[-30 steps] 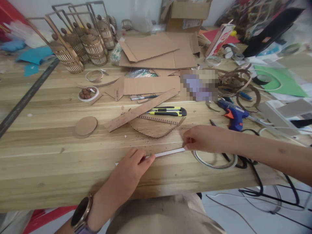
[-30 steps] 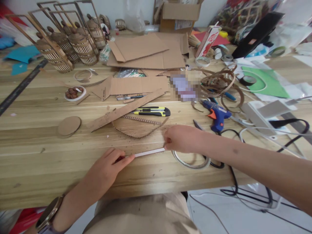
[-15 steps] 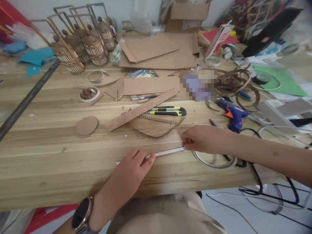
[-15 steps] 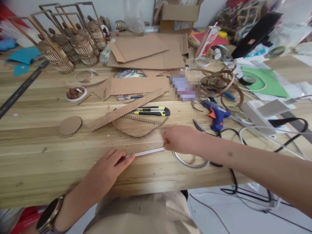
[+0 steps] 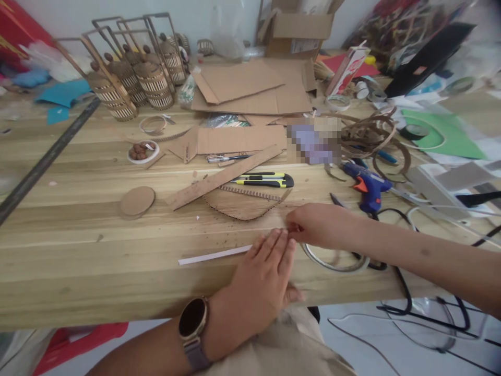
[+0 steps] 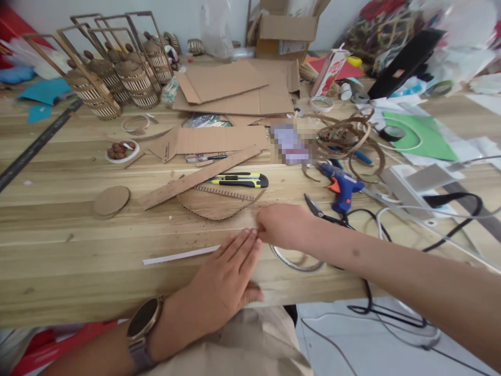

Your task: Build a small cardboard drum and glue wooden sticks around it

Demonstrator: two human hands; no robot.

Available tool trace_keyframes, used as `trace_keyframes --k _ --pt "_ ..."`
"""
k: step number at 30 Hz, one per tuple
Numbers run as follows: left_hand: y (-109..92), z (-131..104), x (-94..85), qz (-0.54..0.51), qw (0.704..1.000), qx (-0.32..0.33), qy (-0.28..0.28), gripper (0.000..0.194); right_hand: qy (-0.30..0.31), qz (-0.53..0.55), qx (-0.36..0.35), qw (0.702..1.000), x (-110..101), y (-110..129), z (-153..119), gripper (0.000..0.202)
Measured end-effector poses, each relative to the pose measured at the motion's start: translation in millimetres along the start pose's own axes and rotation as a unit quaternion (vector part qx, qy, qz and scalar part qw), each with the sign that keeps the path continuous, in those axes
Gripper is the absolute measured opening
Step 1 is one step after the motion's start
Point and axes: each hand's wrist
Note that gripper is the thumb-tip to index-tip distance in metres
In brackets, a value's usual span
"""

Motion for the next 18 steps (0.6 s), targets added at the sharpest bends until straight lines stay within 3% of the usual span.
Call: trace_keyframes --k 4,12,15,18 --pt "5 -21 5.3 0.008 1.000 0.010 -0.003 0.088 0.005 0.004 0.002 1.000 1 -2 0 0.023" --pt "27 -82 -16.2 0.061 0.997 -0.050 0.025 0.089 0.002 0.019 0.015 1.000 5 -4 2 0.020" --pt "31 -96 -25.4 0.079 0.993 -0.073 0.040 0.082 -0.002 0.030 0.009 0.999 6 -5 3 0.020" --pt "30 -92 -33.4 0.106 0.990 -0.085 0.026 0.064 -0.006 0.043 0.001 0.999 7 -3 4 0.021"
Point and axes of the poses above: each hand's wrist, its own z-axis towards the middle knuckle, its own x-axis out of the palm, y = z × x, and after that the axes turned 9 degrees about -z, right-handed
